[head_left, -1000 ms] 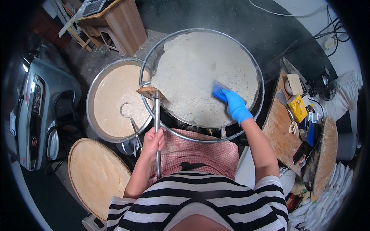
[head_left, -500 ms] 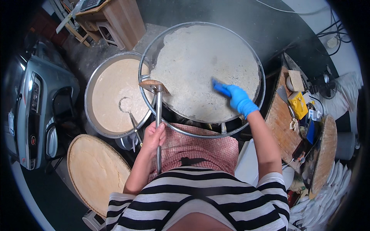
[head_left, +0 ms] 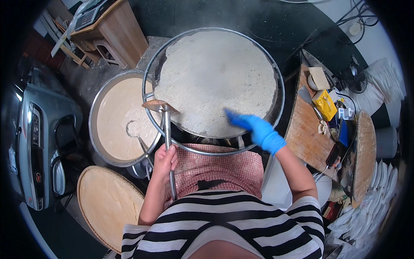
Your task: The person ladles batter onto a hot griddle, spreads it into a thin circle, cooks it, then lifts and folds the crepe before placing it on a tray. The cycle repeats with additional crepes.
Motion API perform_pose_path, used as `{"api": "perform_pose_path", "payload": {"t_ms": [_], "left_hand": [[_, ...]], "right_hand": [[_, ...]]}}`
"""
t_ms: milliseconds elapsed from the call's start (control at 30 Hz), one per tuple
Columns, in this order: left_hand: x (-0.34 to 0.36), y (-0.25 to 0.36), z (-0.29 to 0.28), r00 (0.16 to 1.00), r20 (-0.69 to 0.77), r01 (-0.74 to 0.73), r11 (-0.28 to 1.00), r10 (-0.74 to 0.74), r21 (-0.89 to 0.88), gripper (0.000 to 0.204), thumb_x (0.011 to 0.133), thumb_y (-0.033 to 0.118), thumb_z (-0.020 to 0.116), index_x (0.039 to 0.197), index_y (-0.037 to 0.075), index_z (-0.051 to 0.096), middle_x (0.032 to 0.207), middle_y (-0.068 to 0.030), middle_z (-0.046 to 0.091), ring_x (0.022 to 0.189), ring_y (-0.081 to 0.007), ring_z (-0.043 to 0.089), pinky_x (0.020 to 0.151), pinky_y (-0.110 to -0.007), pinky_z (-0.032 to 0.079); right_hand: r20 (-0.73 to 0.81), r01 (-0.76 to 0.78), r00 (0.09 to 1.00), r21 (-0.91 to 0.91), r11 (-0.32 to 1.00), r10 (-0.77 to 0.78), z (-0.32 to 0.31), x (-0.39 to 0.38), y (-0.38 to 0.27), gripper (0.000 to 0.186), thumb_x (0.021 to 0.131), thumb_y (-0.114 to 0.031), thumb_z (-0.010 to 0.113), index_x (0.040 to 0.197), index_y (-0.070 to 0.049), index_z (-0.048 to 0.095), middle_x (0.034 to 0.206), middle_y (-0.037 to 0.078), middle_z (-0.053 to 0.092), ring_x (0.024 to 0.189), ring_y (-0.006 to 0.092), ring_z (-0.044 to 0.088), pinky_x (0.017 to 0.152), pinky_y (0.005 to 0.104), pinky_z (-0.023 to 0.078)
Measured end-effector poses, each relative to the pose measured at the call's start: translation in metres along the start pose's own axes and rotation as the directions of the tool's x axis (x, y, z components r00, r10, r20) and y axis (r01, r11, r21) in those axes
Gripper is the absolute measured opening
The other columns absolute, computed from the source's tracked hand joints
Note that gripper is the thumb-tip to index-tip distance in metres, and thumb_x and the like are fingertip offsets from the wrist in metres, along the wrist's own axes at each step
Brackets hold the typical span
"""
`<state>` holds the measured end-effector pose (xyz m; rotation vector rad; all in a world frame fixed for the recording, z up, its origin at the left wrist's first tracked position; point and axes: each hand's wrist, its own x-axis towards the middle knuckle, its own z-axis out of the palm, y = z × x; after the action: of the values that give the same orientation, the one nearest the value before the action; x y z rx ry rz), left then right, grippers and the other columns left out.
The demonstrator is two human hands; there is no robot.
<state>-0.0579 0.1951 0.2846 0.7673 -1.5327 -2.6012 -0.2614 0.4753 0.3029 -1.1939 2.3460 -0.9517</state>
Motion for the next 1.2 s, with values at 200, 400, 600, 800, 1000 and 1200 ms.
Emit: {"api": "perform_pose_path", "payload": {"t_ms": [200,400,600,800,1000,1200], "left_hand": [[0.002,0.002,0.003,1.0,-0.014,0.004,1.0,-0.003,0.018,0.019,0.092,0.023,0.05,0.089,0.004,0.051,0.052,0.0036,0.035,0.039,-0.005,0.03,0.036,-0.019,0.025],[0.002,0.004,0.008,1.0,-0.021,0.007,0.999,-0.006,0.037,0.018,0.092,0.023,0.05,0.09,0.005,0.052,0.053,0.0038,0.035,0.04,-0.005,0.03,0.036,-0.019,0.025],[0.001,0.006,0.006,0.999,-0.038,-0.011,0.999,0.012,0.031,0.017,0.093,0.022,0.048,0.09,0.005,0.051,0.053,0.0039,0.035,0.039,-0.0048,0.03,0.037,-0.019,0.026],[0.003,0.004,0.007,1.0,-0.012,0.0,1.0,0.0,0.025,0.017,0.092,0.021,0.049,0.09,0.005,0.051,0.052,0.0041,0.035,0.039,-0.0047,0.03,0.037,-0.019,0.025],[0.001,0.003,0.01,1.0,0.014,-0.003,1.0,0.003,-0.001,0.015,0.093,0.02,0.048,0.089,0.005,0.051,0.052,0.0042,0.035,0.039,-0.0048,0.03,0.037,-0.019,0.025],[-0.006,0.005,0.009,0.999,-0.002,-0.035,0.999,0.035,-0.005,0.014,0.093,0.018,0.048,0.091,0.005,0.051,0.052,0.0041,0.035,0.039,-0.005,0.03,0.037,-0.019,0.025]], "right_hand": [[-0.337,-0.489,0.855,-0.272,0.829,0.394,-0.07,0.024,0.094,0.054,0.068,0.012,0.049,0.117,-0.009,0.055,0.108,0.022,0.057,0.105,0.0378,0.052,0.09,0.0389,0.041],[-0.311,-0.44,0.886,-0.336,0.833,0.343,-0.083,0.051,0.135,0.057,0.069,0.012,0.048,0.12,-0.014,0.054,0.109,0.022,0.056,0.104,0.0371,0.053,0.089,0.04,0.043],[-0.139,-0.333,0.943,-0.385,0.861,0.303,-0.072,0.017,0.119,0.054,0.066,0.012,0.051,0.114,-0.013,0.057,0.107,0.02,0.058,0.1,0.037,0.055,0.087,0.0396,0.044],[-0.149,-0.155,0.983,-0.344,0.926,0.109,-0.031,-0.044,0.079,0.051,0.064,0.011,0.054,0.11,-0.011,0.059,0.108,0.018,0.059,0.1,0.0355,0.056,0.087,0.0386,0.045],[0.022,-0.14,0.987,-0.397,0.907,0.162,0.013,-0.066,0.034,0.059,0.062,0.009,0.057,0.118,-0.008,0.052,0.111,0.02,0.055,0.1,0.0366,0.054,0.087,0.0418,0.043],[-0.025,-0.157,0.988,-0.154,0.976,0.154,-0.012,-0.05,0.01,0.057,0.064,0.014,0.048,0.117,-0.006,0.054,0.112,0.02,0.057,0.106,0.035,0.053,0.092,0.0381,0.042]]}}
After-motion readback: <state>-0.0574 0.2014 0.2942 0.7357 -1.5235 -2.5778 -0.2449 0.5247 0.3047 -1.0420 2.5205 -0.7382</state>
